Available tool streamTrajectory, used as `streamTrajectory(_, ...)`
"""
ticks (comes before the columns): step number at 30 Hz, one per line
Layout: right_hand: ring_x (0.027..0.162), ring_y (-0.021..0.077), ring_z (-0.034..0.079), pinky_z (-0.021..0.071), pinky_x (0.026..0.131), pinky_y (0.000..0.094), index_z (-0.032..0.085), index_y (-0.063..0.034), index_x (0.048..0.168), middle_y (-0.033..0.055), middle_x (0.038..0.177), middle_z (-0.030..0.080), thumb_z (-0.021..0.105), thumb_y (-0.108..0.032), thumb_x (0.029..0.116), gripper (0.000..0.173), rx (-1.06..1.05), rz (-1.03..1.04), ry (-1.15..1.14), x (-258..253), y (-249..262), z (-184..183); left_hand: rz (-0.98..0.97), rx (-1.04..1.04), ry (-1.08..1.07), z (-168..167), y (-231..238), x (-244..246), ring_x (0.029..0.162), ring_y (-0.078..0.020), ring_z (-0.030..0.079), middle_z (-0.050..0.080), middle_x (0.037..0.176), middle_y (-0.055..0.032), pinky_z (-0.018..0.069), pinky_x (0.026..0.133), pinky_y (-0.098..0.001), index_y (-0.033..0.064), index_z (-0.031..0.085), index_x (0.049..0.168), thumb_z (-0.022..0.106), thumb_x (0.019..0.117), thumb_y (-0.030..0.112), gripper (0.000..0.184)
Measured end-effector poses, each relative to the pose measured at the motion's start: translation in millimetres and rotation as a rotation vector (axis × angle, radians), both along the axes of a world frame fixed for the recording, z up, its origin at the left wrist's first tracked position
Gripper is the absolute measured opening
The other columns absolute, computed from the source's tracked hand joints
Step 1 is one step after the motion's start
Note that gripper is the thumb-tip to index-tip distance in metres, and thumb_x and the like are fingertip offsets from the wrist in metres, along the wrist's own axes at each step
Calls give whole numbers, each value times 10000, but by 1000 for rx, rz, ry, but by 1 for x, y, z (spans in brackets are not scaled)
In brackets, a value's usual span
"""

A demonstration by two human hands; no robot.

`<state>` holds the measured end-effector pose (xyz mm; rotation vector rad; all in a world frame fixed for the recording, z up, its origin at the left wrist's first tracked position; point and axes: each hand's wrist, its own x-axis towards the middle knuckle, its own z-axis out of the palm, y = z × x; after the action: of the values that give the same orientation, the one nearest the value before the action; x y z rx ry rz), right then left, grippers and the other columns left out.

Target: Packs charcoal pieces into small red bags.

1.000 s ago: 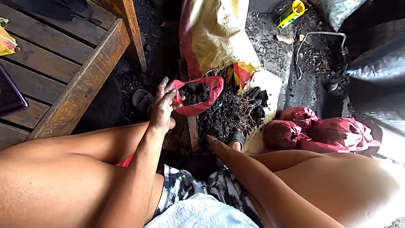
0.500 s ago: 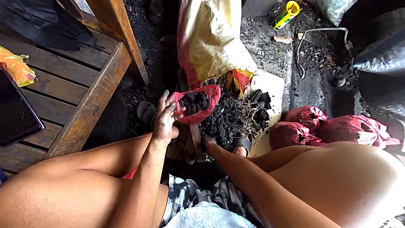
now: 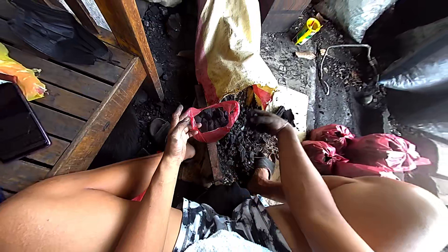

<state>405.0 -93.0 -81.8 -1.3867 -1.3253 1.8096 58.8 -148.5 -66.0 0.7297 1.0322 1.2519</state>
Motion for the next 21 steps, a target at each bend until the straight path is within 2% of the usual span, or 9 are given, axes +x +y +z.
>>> streamTrajectory(3, 609, 57, 585, 494, 510, 232, 591, -146, 1174, -30, 839, 670, 639, -263, 894, 307, 155, 38, 72, -30, 24, 39, 2, -3, -1, 1, 1, 0, 1002, -199, 690, 568, 1398, -91, 594, 818, -363, 191, 267, 1603, 363, 1061, 250, 554)
streamTrajectory(6, 645, 77, 597, 520, 552, 257, 599, -76, 1156, 5, 861, 660, 631, -140, 937, 231, 207, 171, 61, -89, 38, 53, 4, 9, -14, 0, 2, 0, 1021, -206, 682, 557, 1413, -86, 588, 833, -378, 211, 257, 1609, 348, 1061, 268, 559)
streamTrajectory(7, 673, 90, 601, 533, 592, 278, 605, -47, 1151, 27, 870, 655, 647, -110, 937, 226, 219, 229, 14, -111, 42, 51, 3, 18, -14, -1, 3, 0, 1027, -212, 684, 554, 1429, -92, 588, 835, -382, 214, 243, 1615, 338, 1061, 278, 565)
streamTrajectory(9, 835, 169, 651, 570, 791, 384, 635, 10, 1172, 112, 972, 680, 699, -95, 946, 257, 258, 385, -201, -150, 49, 48, -1, 37, -16, 0, 3, -1, 1002, -208, 694, 571, 1420, -101, 588, 816, -371, 212, 216, 1620, 301, 1060, 288, 572)
streamTrajectory(12, 1051, 328, 673, 508, 964, 584, 718, -32, 1162, 190, 1106, 711, 762, -209, 935, 291, 285, 507, -593, -188, 57, 42, 7, 44, -39, 2, 2, -2, 985, -204, 698, 581, 1412, -107, 587, 807, -363, 204, 196, 1626, 268, 1055, 282, 581)
streamTrajectory(15, 1154, 372, 656, 479, 1006, 642, 746, -97, 1185, 185, 1190, 714, 743, -200, 928, 277, 341, 476, -758, -192, 62, 41, 8, 28, -48, 3, 4, -2, 1013, -206, 688, 540, 1467, -101, 580, 823, -367, 219, 188, 1628, 257, 1069, 283, 567)
streamTrajectory(18, 1155, 376, 666, 487, 1007, 648, 751, -114, 1186, 176, 1183, 727, 737, -157, 914, 276, 403, 487, -809, -176, 65, 42, 12, 15, -62, 3, 5, 0, 1015, -213, 694, 530, 1481, -107, 585, 821, -363, 218, 197, 1631, 279, 1075, 289, 567)
streamTrajectory(21, 1116, 380, 676, 492, 976, 657, 770, -104, 1125, 177, 1134, 738, 745, -146, 900, 230, 396, 471, -857, -154, 65, 44, 17, 10, -73, 5, 6, 1, 995, -210, 696, 538, 1463, -107, 587, 803, -351, 219, 203, 1629, 292, 1085, 289, 556)
